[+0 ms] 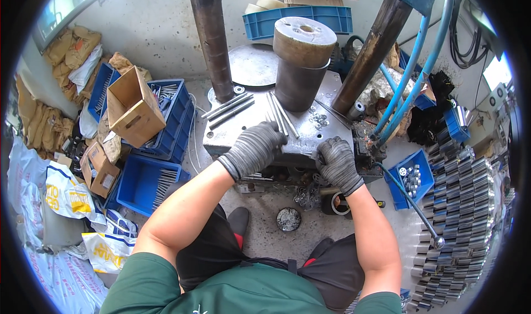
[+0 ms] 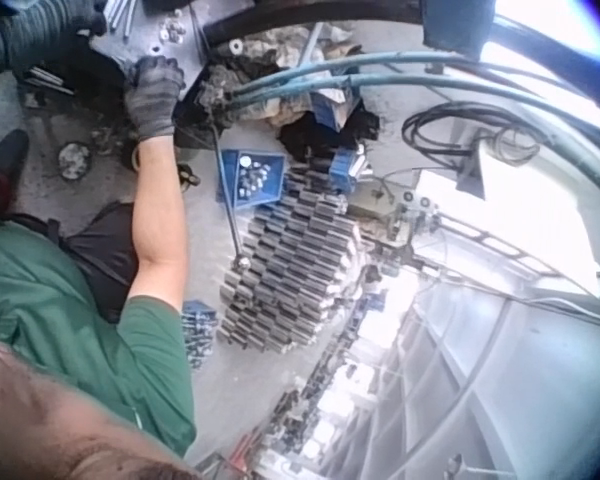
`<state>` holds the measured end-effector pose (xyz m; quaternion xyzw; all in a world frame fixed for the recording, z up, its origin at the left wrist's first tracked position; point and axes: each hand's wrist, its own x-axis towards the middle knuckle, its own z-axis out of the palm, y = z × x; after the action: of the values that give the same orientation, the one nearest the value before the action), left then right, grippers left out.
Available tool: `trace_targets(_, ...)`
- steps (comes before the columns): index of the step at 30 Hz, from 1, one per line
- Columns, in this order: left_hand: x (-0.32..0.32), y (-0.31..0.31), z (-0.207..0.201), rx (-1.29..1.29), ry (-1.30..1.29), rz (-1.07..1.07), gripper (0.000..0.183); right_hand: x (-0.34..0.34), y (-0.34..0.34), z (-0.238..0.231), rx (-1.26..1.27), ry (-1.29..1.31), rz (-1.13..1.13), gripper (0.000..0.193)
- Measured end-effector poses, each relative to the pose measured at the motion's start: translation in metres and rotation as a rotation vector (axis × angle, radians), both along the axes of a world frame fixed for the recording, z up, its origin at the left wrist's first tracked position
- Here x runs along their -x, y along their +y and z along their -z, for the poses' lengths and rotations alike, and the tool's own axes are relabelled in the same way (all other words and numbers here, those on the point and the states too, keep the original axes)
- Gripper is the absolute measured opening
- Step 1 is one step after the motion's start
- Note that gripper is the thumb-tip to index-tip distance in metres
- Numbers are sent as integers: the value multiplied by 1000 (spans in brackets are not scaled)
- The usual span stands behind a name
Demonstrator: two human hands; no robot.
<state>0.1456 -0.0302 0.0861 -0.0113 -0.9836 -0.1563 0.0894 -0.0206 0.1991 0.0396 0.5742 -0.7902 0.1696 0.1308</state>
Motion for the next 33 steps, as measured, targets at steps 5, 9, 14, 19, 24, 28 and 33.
trace_targets(5, -8, -14, -25, -265, 423, -172, 26, 0, -3, -2, 149, -210, 59, 13)
trace_targets(9, -2, -29, -20, -498, 485, -266, 18, 6, -2, 6, 190, -282, 218, 15)
trace_targets(14, 17, -44, -2, -486, 386, -371, 22, 20, 4, 3, 242, -420, 407, 16)
trace_targets(19, 34, -48, 23, -450, 92, -313, 21, 34, 9, 11, 442, -787, 371, 18)
trace_targets(24, 32, -2, 2, -1050, 126, -206, 18, 27, 12, 3, 611, -1130, 353, 25)
trace_targets(28, 42, 25, 11, -1094, 77, -122, 28, -4, -1, -22, 607, -1286, 308, 25)
trace_targets(33, 45, 57, -3, -814, 95, -39, 32, -21, 5, -30, 562, -1412, 293, 23)
